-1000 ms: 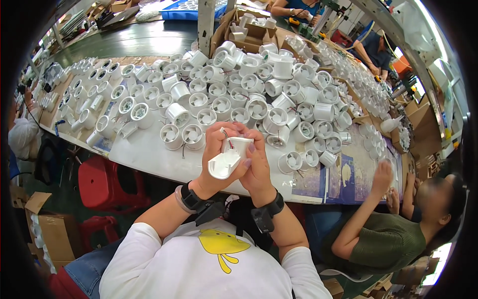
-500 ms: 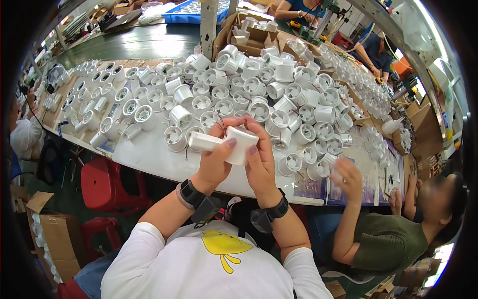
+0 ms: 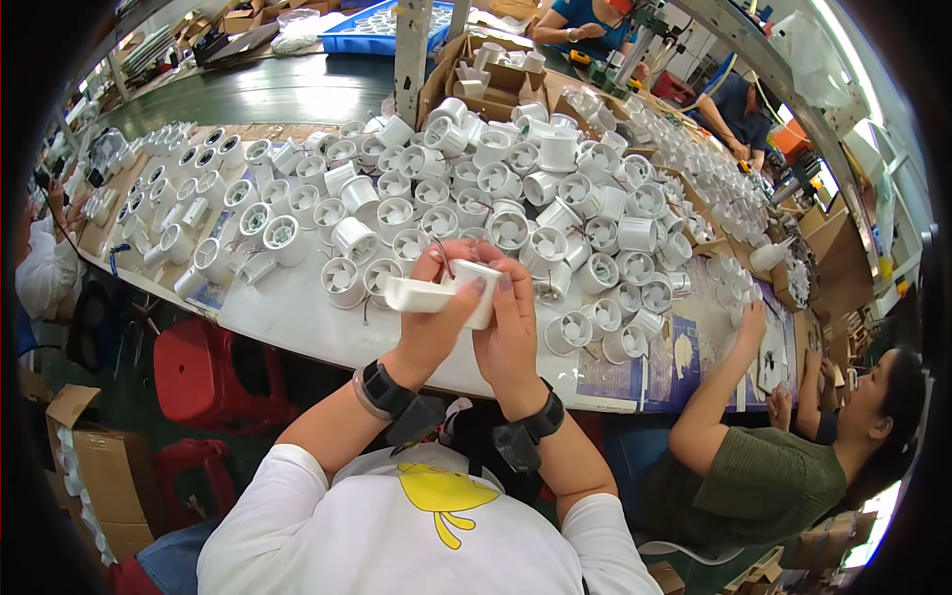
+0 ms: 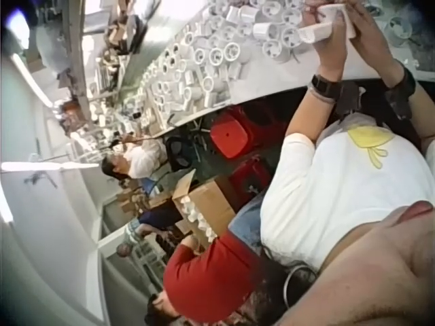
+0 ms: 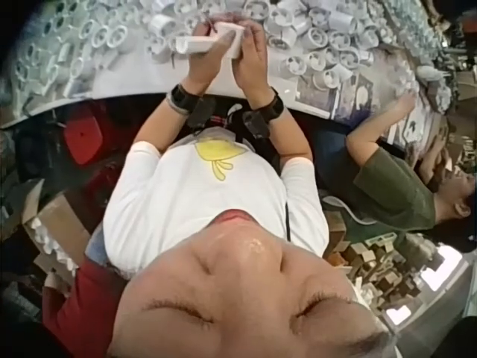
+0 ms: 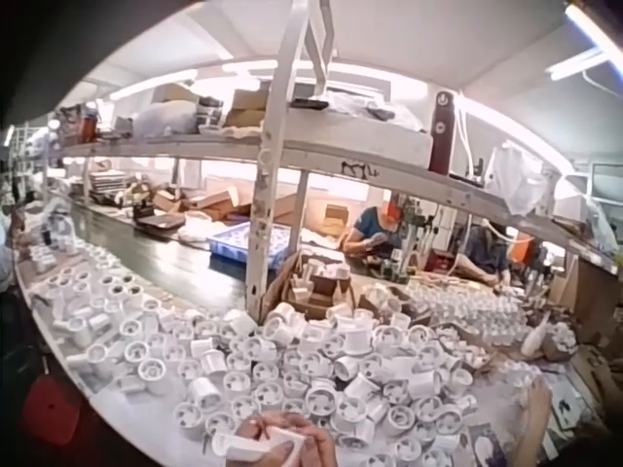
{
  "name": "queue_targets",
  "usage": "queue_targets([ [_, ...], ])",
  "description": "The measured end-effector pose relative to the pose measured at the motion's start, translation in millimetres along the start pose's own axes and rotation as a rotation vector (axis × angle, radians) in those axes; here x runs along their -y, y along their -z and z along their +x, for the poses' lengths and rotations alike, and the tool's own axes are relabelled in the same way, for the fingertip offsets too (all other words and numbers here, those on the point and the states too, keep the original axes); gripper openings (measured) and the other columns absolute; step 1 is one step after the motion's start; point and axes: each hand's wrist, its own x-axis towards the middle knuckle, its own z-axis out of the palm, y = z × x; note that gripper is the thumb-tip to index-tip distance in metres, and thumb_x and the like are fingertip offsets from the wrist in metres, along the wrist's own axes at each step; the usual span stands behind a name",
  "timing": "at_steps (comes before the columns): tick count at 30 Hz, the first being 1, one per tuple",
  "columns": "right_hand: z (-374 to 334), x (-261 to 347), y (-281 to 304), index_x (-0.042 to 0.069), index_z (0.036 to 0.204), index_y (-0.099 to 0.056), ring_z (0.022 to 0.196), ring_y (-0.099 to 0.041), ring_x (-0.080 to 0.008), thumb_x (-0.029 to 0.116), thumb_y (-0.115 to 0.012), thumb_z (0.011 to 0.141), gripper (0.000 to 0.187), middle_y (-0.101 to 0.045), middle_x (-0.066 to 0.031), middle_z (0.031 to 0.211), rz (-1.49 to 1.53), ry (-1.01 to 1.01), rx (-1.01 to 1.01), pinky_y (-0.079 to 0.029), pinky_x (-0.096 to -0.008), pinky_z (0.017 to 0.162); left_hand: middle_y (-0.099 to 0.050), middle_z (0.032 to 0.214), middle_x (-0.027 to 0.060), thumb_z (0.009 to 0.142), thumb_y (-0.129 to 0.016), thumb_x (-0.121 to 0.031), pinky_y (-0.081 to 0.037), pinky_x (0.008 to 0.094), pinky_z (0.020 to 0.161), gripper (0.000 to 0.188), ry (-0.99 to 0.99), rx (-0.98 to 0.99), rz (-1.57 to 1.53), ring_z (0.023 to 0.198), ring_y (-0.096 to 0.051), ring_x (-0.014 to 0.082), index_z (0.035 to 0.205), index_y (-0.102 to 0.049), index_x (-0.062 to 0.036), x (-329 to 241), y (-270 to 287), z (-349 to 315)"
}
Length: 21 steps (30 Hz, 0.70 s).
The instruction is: The person assembles a handheld fan by threading wires through a plastic housing and pressing the motor into place. They then pick up a fan cover, press it onto the housing, and set the assembled unit onto the table.
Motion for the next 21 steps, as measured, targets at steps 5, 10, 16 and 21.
queue_targets([
  [5, 8.1, 11.1, 12.1, 0.011, 0.116, -0.049, 0.121, -0.050, -0.0218, 0.029, -0.043, 0.102, 0.024, -0.048, -0.0120, 0.135, 0.090, -0.149, -0.044, -0.040, -0.0390, 0.105, -0.045, 0.134, 0.0119, 0.087, -0.059, -0.031, -0.031, 0.0387, 0.109, 0.050, -0.364, 0.225, 0.541, 0.128, -0.041, 0.0247, 0.126, -0.042, -0.0045, -3.7, 10.3, 8.7],
  [10, 12.7, 15.1, 8.7, 0.014, 0.116, -0.049, 0.116, -0.053, -0.0211, 0.029, -0.037, 0.104, 0.023, -0.053, -0.0077, 0.128, 0.365, -0.213, -0.048, -0.042, -0.0375, 0.102, -0.029, 0.150, 0.0107, 0.094, -0.053, -0.033, -0.027, 0.0386, 0.112, 0.053, -0.081, 0.253, -0.306, 0.137, -0.032, 0.0249, 0.136, -0.034, -0.0057, -1.1, 0.2, 0.7],
  [16, 20.0, 14.1, 6.0, 0.009, 0.109, -0.053, 0.117, -0.053, -0.0214, 0.030, -0.043, 0.102, 0.024, -0.057, -0.0118, 0.125, -0.015, -0.039, -0.043, -0.042, -0.0371, 0.102, -0.023, 0.153, 0.0092, 0.097, -0.053, -0.024, -0.027, 0.0354, 0.110, 0.046, 0.158, 0.131, -0.631, 0.134, -0.032, 0.0194, 0.136, -0.033, -0.0097, 6.6, -6.5, -4.1],
  [21, 20.0, 9.2, 12.3, 0.006, 0.118, -0.051, 0.112, -0.054, -0.0183, 0.033, -0.046, 0.101, 0.033, -0.055, -0.0093, 0.121, -0.068, 0.010, -0.144, -0.043, -0.0343, 0.099, -0.035, 0.145, 0.0099, 0.098, -0.047, -0.016, -0.030, 0.0359, 0.109, 0.035, 0.077, 0.164, -0.424, 0.132, -0.037, 0.0208, 0.131, -0.038, -0.0103, 8.4, -7.8, -4.8],
])
